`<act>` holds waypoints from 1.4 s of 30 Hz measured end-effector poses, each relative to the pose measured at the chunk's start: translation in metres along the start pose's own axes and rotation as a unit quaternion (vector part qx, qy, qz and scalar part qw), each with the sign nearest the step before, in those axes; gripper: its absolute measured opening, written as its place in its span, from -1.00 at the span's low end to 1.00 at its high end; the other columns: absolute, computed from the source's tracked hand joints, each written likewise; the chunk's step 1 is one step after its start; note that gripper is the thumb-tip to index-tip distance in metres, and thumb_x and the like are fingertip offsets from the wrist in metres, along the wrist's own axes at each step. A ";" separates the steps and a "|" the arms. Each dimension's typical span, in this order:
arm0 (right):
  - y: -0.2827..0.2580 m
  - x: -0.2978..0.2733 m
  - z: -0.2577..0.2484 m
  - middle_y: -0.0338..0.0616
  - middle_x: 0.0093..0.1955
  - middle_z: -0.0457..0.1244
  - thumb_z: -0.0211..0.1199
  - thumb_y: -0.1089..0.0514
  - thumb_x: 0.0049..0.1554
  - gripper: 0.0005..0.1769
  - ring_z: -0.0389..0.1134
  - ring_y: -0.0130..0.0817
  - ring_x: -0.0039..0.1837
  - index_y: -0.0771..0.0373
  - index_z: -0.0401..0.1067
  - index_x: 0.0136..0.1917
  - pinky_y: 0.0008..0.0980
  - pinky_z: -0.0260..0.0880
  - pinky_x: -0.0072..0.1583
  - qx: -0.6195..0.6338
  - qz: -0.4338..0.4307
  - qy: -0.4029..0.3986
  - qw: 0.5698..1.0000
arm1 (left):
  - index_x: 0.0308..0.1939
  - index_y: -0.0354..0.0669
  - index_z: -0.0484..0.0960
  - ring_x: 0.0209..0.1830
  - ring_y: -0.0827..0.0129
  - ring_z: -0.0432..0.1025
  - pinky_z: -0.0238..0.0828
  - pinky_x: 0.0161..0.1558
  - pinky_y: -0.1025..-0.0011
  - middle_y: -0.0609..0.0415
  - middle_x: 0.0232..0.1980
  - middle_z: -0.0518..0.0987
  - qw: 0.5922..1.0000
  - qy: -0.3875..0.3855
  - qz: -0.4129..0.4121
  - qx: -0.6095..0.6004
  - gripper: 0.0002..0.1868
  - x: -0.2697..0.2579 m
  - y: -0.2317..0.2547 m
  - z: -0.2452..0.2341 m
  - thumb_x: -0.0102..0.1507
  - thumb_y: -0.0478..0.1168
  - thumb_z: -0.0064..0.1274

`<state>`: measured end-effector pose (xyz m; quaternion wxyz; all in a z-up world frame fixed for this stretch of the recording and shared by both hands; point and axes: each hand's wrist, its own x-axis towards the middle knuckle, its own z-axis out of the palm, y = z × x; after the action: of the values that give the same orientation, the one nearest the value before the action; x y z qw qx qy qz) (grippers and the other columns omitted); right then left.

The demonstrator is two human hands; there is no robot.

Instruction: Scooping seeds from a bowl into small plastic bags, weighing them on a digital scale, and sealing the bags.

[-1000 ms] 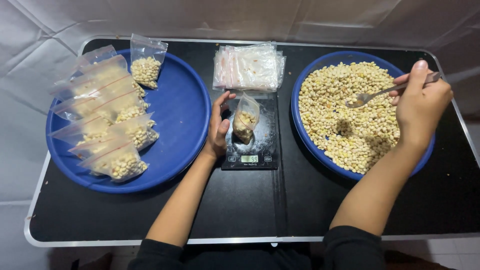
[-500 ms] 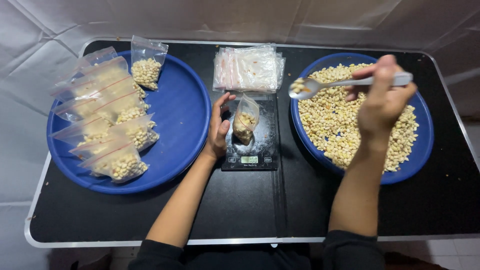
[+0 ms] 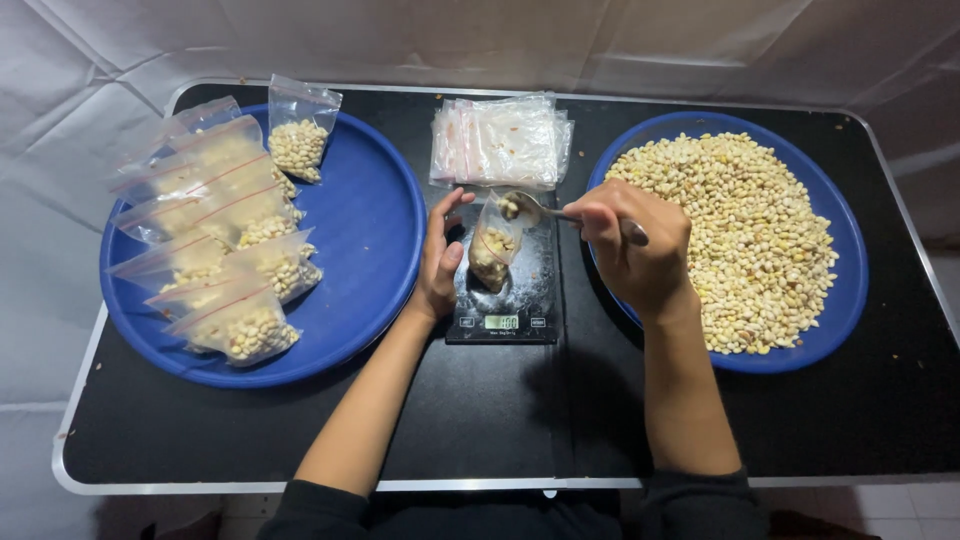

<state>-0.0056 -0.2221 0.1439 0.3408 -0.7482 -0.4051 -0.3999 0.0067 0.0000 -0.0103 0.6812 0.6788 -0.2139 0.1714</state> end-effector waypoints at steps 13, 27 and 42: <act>0.003 0.002 -0.012 -0.05 -0.44 0.30 -0.08 -0.09 0.44 -0.39 0.31 -0.38 -0.43 0.31 0.50 -0.26 -0.49 0.34 -0.33 0.086 0.288 0.139 0.944 | 0.53 -0.19 0.12 0.47 -0.10 0.15 0.03 0.46 -0.02 -0.21 0.42 0.30 1.000 0.006 -0.003 -0.002 -0.11 0.000 0.002 0.001 0.28 0.31 -0.30; 0.077 -0.039 -0.125 -0.02 -0.28 0.40 -0.02 -0.01 0.43 -0.47 0.42 -0.15 -0.17 0.33 0.63 -0.11 -0.07 0.32 0.06 -0.238 0.562 -0.176 0.772 | 0.44 -0.20 0.22 0.47 0.09 0.23 0.15 0.41 0.13 -0.15 0.41 0.35 1.000 0.022 0.004 -0.001 -0.13 0.001 0.017 0.005 0.30 0.39 -0.34; 0.075 -0.058 -0.151 -0.03 -0.20 0.46 0.31 0.06 0.18 -0.80 0.44 -0.18 -0.18 0.15 0.67 -0.04 -0.20 0.30 0.02 -0.224 0.623 -0.300 0.686 | 0.21 -0.11 0.60 0.13 0.44 0.47 0.34 0.23 0.46 0.11 0.05 0.65 0.991 -0.093 -0.093 -0.035 -0.65 0.050 0.003 -0.003 0.40 -0.10 -0.07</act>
<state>-0.0084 -0.4007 0.1470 0.1941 -0.9625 0.1756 0.0720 0.0481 -0.0003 0.0185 0.6946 0.6846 -0.2181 0.0359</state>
